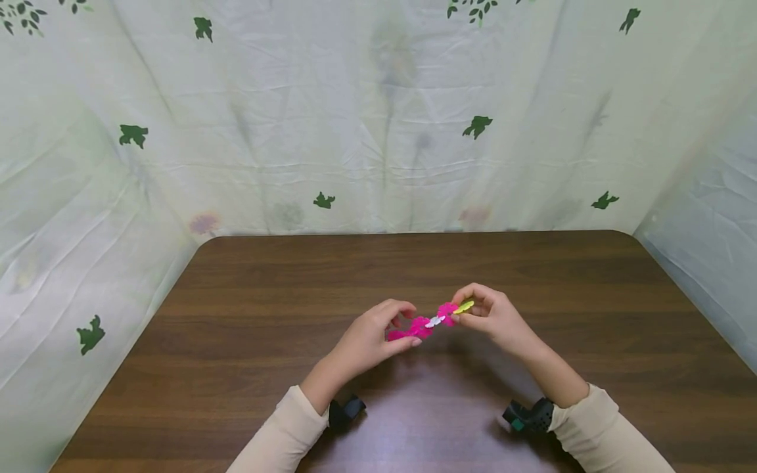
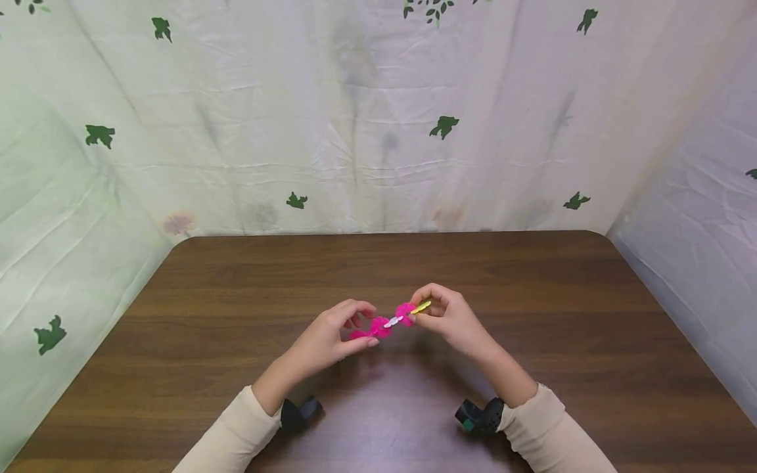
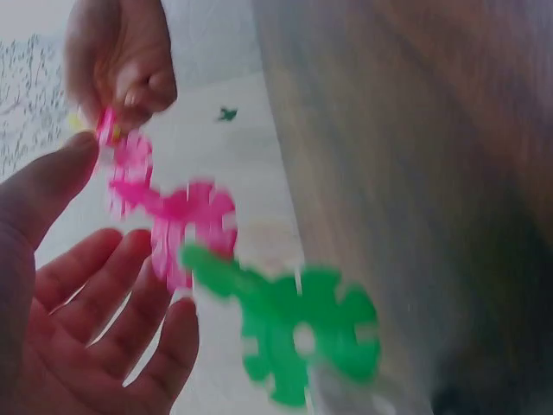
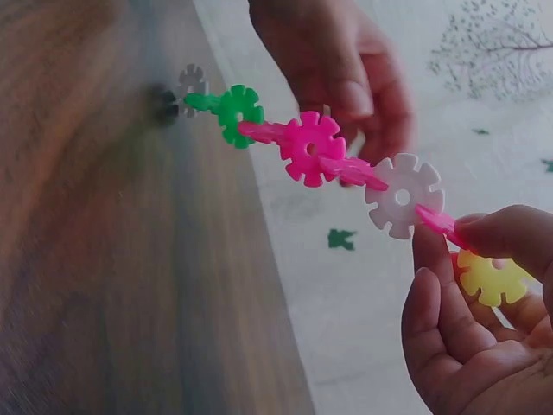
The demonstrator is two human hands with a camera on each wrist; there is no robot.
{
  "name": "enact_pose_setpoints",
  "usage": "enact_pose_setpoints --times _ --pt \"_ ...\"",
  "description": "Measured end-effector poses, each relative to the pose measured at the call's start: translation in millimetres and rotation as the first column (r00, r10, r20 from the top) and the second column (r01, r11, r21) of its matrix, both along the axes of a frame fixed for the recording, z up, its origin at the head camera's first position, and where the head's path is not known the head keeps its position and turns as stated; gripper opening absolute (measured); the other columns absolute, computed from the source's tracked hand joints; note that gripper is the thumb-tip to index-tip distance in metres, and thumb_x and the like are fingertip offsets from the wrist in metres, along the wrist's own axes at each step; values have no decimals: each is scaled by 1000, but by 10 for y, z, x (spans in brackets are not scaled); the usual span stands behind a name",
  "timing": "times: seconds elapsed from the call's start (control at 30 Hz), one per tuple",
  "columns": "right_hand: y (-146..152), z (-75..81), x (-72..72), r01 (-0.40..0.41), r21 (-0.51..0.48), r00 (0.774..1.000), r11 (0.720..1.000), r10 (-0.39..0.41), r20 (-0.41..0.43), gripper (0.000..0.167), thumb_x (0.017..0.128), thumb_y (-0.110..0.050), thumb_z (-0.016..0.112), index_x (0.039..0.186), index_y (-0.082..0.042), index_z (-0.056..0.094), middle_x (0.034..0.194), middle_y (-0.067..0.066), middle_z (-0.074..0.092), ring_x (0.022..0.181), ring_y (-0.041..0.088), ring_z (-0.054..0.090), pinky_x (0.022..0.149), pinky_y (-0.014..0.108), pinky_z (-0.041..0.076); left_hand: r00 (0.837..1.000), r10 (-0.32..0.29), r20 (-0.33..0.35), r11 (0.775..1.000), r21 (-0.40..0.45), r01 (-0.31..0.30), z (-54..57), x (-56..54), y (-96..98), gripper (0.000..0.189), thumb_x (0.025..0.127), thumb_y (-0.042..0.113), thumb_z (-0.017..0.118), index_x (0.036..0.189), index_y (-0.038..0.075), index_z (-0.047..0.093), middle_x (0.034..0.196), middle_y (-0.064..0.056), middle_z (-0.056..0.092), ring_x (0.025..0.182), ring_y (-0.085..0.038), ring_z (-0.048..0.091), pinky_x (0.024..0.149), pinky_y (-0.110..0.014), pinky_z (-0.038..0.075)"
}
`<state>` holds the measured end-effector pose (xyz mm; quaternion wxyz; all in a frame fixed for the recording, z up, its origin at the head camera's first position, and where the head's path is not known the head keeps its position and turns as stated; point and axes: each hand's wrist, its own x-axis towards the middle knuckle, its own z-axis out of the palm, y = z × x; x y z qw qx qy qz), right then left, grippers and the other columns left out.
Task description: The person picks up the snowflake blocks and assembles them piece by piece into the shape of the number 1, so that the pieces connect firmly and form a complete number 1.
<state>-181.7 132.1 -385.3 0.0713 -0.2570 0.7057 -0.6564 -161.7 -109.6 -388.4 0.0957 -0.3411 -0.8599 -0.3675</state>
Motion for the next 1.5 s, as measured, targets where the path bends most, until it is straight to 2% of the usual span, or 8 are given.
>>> enact_pose_setpoints --times 0.13,0.23,0.43,0.67,0.87,1.13,1.3,1.5 --pt "57 4 -39 21 -3 1000 1000 -20 15 19 81 7 60 96 10 50 89 16 55 74 17 62 66 40 51 991 -22 134 1000 8 21 -15 -67 -66 37 78 18 71 108 2 56 98 -4 59 78 -10 56 70 -27 47" --pt "83 -4 -66 36 -7 999 999 -36 28 19 81 6 60 97 10 50 90 14 56 75 16 61 67 38 51 978 -25 207 999 -23 31 -45 -103 -89 29 82 14 67 106 1 57 91 -2 60 75 -8 55 67 -24 47" --pt "98 -2 -100 72 5 996 997 -73 50 21 82 2 61 99 9 51 92 12 57 77 14 60 70 38 50 969 -34 243 997 -63 50 -78 -128 -89 18 84 3 60 102 0 59 82 1 58 74 -10 54 67 -21 46" --pt "56 62 -152 143 -39 989 989 -141 47 33 82 0 63 111 4 50 100 12 53 78 17 63 72 36 50 955 -64 290 998 10 64 -42 -88 -36 23 84 4 60 107 -1 57 82 -1 59 71 -9 56 66 -22 47" --pt "6 115 -227 185 -38 982 982 -183 44 38 83 -4 63 117 0 47 111 17 46 80 17 63 75 31 49 907 -123 404 986 151 67 -30 -13 57 35 85 5 61 117 1 48 80 -1 58 66 -11 58 60 -23 47" --pt "-95 89 -361 132 -49 991 990 -130 30 42 83 0 61 121 5 44 112 24 48 80 18 63 75 33 49 817 -224 532 939 342 34 -37 106 186 59 83 -3 60 133 10 30 83 -10 56 67 -25 63 63 -33 51" --pt "-154 19 -444 88 1 995 996 -88 43 41 83 1 61 121 5 47 109 20 48 81 18 63 76 33 49 802 -206 560 938 346 0 -9 191 258 60 83 -6 59 133 6 28 82 -10 54 67 -25 64 63 -29 51" --pt "-198 -102 -504 39 81 997 996 -44 63 39 83 0 61 120 4 49 95 19 50 77 18 58 73 34 49 792 -153 591 950 309 -47 -108 209 318 60 81 -8 60 131 1 28 79 -8 54 66 -23 63 60 -27 51"
